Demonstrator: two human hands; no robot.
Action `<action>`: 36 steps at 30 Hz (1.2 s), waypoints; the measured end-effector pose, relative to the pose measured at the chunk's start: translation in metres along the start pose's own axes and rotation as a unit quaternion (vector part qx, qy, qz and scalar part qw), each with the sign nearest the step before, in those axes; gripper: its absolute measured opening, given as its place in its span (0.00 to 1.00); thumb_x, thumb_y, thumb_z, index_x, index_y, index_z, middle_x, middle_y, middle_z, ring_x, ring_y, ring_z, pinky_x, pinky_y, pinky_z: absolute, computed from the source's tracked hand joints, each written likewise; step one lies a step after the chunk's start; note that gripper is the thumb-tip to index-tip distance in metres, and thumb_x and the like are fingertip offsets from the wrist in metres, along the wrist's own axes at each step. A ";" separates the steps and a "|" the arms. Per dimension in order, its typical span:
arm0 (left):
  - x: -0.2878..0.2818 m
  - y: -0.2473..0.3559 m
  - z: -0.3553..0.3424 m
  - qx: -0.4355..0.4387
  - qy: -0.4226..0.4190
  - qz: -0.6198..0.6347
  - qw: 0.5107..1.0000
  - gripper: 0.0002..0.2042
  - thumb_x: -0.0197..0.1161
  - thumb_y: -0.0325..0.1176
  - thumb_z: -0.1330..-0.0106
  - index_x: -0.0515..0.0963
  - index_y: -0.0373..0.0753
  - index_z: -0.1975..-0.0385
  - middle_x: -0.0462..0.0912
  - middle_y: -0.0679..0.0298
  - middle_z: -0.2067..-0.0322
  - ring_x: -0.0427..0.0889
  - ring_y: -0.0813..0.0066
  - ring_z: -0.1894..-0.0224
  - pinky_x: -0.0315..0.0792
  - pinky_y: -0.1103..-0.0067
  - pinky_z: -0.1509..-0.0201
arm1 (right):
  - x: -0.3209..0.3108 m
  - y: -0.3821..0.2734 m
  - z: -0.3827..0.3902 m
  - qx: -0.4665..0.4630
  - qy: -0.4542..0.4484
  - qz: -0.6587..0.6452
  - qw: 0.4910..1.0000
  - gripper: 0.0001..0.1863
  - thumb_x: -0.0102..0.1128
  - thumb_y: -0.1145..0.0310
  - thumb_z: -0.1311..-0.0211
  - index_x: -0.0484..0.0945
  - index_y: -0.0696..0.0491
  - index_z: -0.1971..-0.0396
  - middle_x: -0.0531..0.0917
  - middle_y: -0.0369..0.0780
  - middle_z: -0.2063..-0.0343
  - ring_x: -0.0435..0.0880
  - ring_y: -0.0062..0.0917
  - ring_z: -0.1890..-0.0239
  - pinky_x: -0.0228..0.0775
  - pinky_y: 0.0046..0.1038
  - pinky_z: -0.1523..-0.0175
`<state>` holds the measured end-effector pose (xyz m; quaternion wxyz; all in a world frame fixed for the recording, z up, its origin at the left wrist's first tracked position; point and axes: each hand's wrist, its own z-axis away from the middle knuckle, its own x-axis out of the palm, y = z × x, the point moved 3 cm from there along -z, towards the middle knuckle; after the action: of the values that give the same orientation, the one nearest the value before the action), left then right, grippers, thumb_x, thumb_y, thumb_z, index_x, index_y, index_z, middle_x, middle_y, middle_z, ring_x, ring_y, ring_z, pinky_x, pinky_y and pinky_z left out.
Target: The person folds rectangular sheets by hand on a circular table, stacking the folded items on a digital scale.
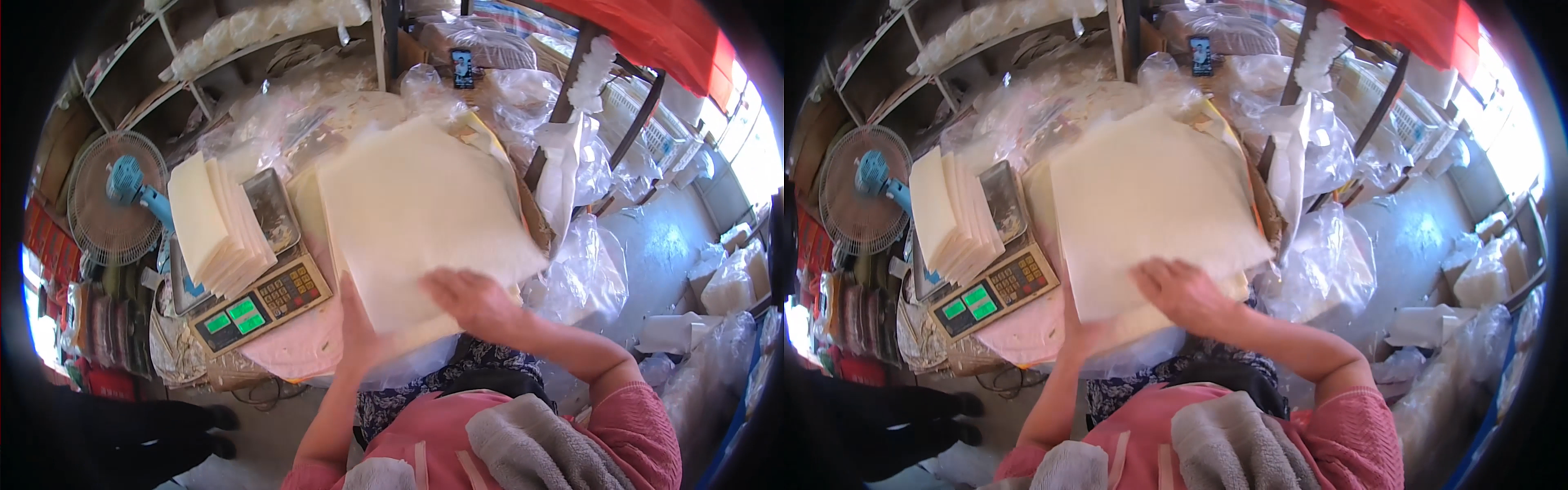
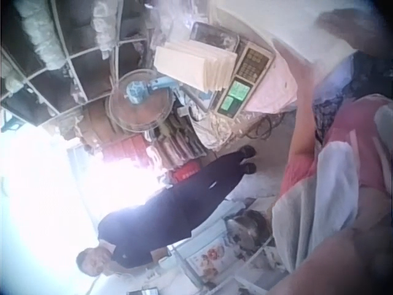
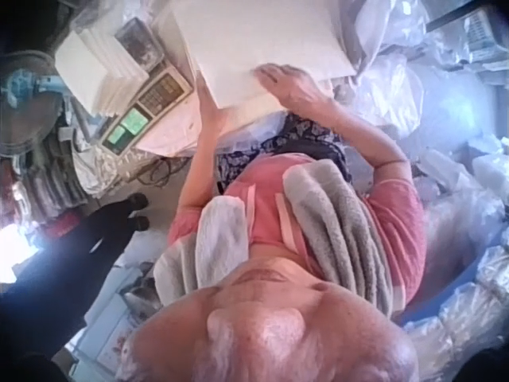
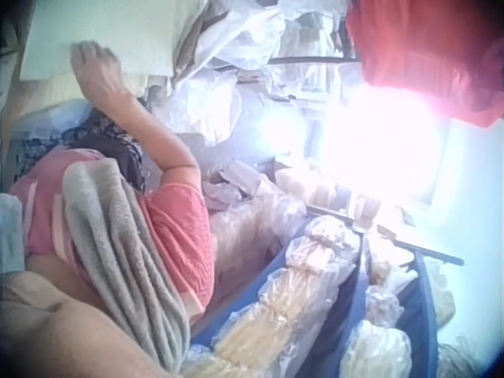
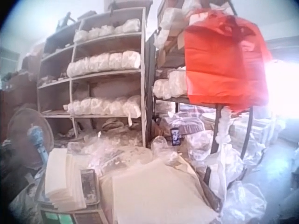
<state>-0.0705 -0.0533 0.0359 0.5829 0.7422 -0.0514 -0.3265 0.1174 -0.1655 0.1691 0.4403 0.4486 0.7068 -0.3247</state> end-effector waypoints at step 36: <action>0.012 -0.003 -0.035 0.110 -0.014 -0.447 0.887 0.37 0.59 0.58 0.36 0.63 0.42 0.33 0.59 0.50 0.31 0.55 0.46 0.29 0.50 0.54 0.28 | 0.083 0.113 0.030 0.317 0.093 -0.043 0.943 0.26 0.58 0.65 0.37 0.68 0.54 0.40 0.71 0.52 0.41 0.68 0.49 0.38 0.63 0.46 0.37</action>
<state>-0.0425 -0.0284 0.0315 0.2885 0.7413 0.2422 -0.5554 0.2145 -0.1189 0.0741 0.1933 0.5620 0.6239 -0.5075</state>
